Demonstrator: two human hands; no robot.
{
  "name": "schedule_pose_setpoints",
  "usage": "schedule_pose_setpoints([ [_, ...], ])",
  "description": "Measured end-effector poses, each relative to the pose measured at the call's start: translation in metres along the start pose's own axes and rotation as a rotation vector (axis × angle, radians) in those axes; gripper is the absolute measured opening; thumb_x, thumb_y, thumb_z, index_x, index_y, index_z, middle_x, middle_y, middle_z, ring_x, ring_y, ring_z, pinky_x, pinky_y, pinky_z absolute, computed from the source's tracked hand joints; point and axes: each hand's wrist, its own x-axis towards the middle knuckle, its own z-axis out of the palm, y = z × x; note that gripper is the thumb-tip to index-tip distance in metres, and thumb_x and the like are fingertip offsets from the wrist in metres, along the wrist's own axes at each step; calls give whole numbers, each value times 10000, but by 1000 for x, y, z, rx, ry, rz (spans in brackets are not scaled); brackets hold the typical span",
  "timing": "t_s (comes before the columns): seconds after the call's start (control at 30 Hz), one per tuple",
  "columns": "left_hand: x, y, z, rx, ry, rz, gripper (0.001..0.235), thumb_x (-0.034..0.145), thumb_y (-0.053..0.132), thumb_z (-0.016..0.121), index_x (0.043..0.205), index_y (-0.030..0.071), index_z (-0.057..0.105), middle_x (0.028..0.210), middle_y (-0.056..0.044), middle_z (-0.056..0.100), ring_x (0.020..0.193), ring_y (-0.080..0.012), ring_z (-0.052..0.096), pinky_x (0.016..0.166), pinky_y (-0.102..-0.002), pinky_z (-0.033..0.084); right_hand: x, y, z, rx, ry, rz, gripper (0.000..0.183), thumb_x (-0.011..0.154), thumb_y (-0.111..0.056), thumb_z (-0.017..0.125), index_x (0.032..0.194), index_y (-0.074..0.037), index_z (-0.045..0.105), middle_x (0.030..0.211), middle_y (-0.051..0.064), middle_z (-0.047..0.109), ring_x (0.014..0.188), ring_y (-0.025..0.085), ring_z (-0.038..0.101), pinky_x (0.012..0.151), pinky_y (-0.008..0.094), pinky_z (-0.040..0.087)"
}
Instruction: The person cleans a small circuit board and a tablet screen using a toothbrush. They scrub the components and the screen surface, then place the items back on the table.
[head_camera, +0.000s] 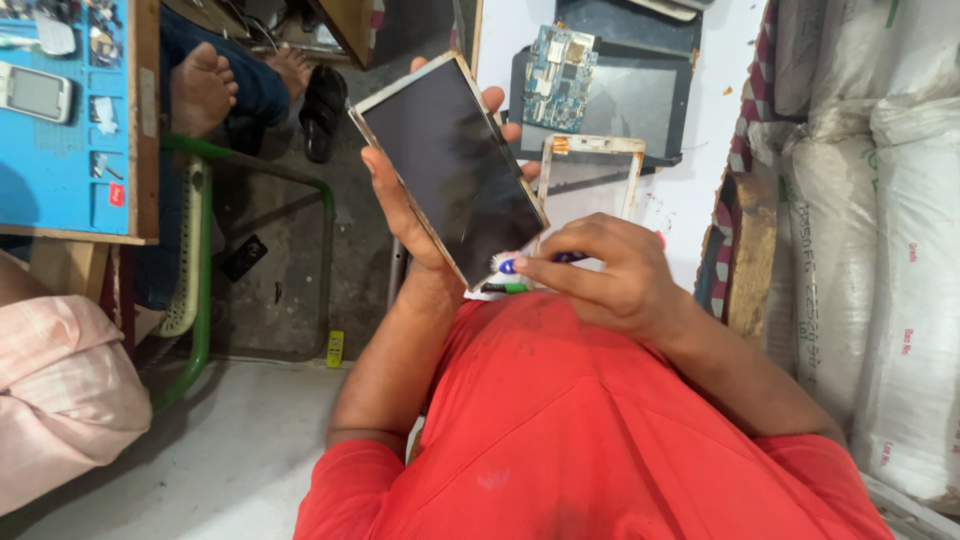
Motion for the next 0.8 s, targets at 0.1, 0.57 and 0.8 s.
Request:
schedule_pose_setpoints([
  [0.1,-5,10,10,21,4,11,860,1030,711,494,1682,267,152,1503,-273,488,1226,-346,643,986,-555,573,-4,13,9,-37,65,186,354,802,119,728,1076,-101,764,989,63,699,834,209,682,678,310,539],
  [0.57,-11,-8,26,285,-20,133,1174,837,713,762,1693,273,89,1528,-218,415,1299,-310,562,1072,-519,528,-15,-6,15,332,56,325,616,722,-271,932,1246,-70,680,1055,78,617,718,103,579,602,231,488],
  [0.8,-8,-12,24,382,-16,183,1247,795,704,792,1701,291,42,1529,-190,414,1332,-288,546,1095,-497,533,1,-13,4,172,15,83,251,808,-95,884,1021,-75,753,944,66,709,763,158,700,635,281,556],
])
